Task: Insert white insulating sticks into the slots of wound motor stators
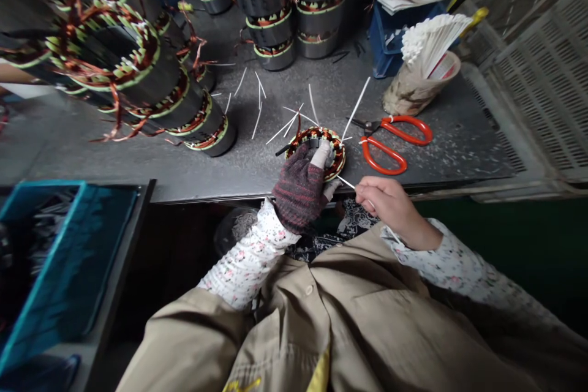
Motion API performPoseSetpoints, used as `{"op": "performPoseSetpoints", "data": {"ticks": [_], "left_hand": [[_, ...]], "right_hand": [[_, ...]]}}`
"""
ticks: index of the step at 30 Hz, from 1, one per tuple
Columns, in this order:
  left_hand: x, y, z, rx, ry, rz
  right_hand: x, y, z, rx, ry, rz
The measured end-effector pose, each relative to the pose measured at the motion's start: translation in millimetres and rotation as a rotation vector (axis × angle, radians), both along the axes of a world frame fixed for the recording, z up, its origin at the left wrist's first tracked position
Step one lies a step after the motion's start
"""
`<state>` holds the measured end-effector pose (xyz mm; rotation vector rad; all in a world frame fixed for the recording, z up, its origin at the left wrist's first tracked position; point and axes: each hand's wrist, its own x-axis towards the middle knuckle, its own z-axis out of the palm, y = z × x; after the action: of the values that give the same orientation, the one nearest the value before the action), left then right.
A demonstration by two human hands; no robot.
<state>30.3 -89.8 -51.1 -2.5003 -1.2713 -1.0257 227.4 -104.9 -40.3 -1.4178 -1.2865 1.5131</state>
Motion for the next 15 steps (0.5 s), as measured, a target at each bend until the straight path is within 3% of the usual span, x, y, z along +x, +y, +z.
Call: {"op": "performPoseSetpoints", "data": {"ticks": [10, 15], "left_hand": [[0, 2, -5.0, 0.006, 0.006, 0.003], [-5, 0, -4.0, -0.014, -0.062, -0.059]], "right_hand": [[-27, 22, -8.6, -0.022, 0.072, -0.03], [-10, 17, -10.0, -0.124, 0.155, 0.032]]}}
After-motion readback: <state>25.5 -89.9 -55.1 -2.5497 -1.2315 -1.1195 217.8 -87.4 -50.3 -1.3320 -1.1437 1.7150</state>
